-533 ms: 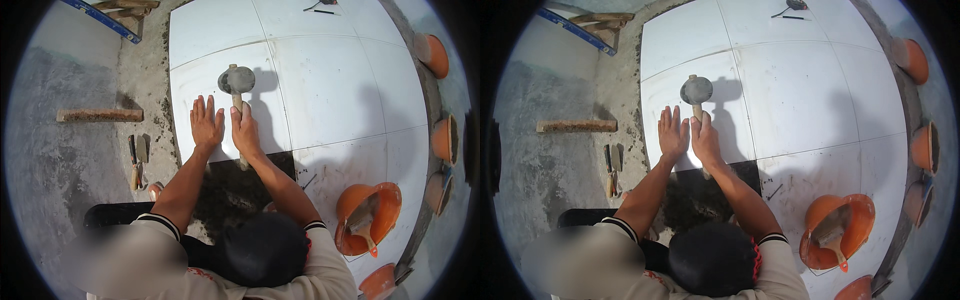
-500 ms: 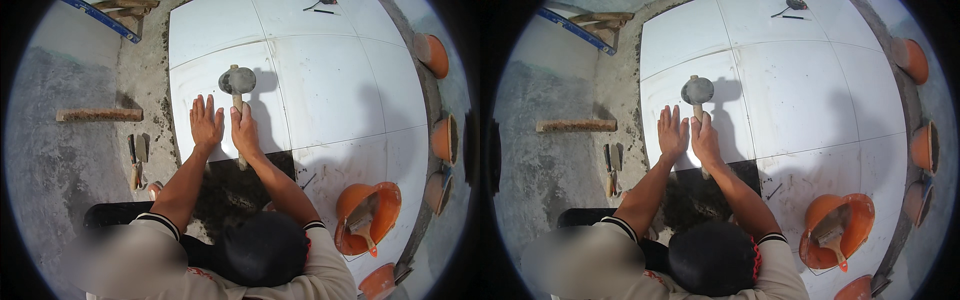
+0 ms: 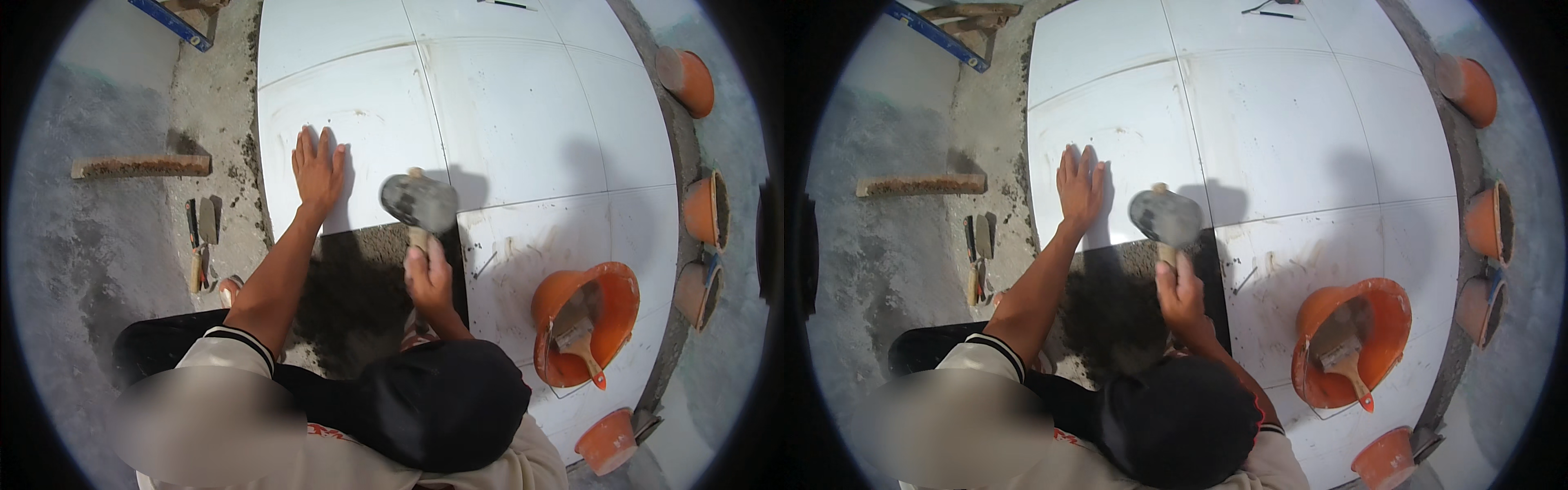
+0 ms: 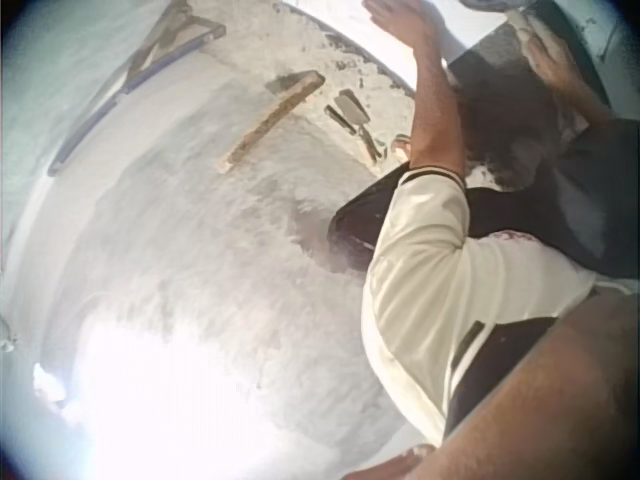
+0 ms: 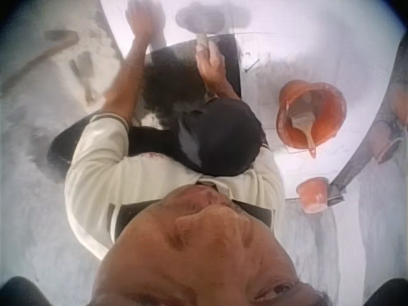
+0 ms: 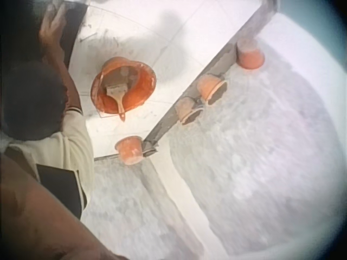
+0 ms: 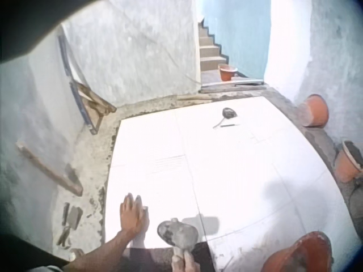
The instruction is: The person installs white floor tiles by spreading cement with a trowel, placing tiles, and tapping them into place with a rubber mallet. They also clean the tile surface with a brush and water.
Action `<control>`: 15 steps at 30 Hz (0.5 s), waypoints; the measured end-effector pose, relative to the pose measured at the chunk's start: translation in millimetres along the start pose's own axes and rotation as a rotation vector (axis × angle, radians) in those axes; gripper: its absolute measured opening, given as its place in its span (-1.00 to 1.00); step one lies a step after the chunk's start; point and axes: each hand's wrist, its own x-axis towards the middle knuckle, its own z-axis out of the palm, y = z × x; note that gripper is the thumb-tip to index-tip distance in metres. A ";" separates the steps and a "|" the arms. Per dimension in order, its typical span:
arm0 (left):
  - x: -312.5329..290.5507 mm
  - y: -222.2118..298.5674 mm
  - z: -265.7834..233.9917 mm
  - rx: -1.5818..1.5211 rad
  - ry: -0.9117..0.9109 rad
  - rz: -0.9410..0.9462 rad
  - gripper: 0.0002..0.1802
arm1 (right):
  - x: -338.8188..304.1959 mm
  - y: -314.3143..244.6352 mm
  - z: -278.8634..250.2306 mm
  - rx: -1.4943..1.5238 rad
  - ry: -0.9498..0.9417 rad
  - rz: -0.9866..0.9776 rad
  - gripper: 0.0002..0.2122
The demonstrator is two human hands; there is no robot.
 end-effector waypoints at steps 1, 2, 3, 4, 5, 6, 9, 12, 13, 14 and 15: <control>0.7 7.9 2.6 -0.029 0.049 0.073 -0.34 | -15.5 -3.7 -9.1 0.039 0.031 0.001 -0.75; 3.6 27.2 2.5 -0.095 0.011 0.168 -0.39 | -27.1 12.3 -22.0 0.036 0.097 -0.005 -0.72; 2.1 44.8 1.9 -0.208 -0.015 0.285 -0.43 | -39.5 21.0 -33.1 0.046 0.194 0.058 -0.71; 1.7 71.7 -4.6 -0.280 -0.101 0.422 -0.44 | -51.3 26.7 -46.3 0.045 0.301 0.124 -0.71; 4.3 90.1 -5.8 -0.229 -0.179 0.550 -0.41 | -59.5 27.7 -53.2 0.085 0.373 0.099 -0.70; 4.3 102.0 -5.3 -0.230 -0.258 0.600 -0.35 | -66.8 27.7 -58.7 0.129 0.443 0.073 -0.69; -2.8 116.2 3.3 -0.099 -0.300 0.645 -0.36 | -81.1 8.4 -62.1 0.181 0.526 0.073 -0.65; -19.2 125.9 4.6 -0.047 -0.300 0.739 -0.36 | -88.8 0.2 -68.8 0.174 0.546 0.045 -0.63; -29.5 129.9 0.6 -0.063 -0.312 0.769 -0.36 | -90.1 -0.4 -70.4 0.173 0.547 0.026 -0.62; -38.5 131.8 -3.6 -0.071 -0.323 0.799 -0.35 | -89.4 -0.2 -70.4 0.179 0.560 0.026 -0.62; -48.3 134.5 -4.5 -0.093 -0.320 0.818 -0.36 | -88.7 0.5 -70.1 0.185 0.573 0.025 -0.61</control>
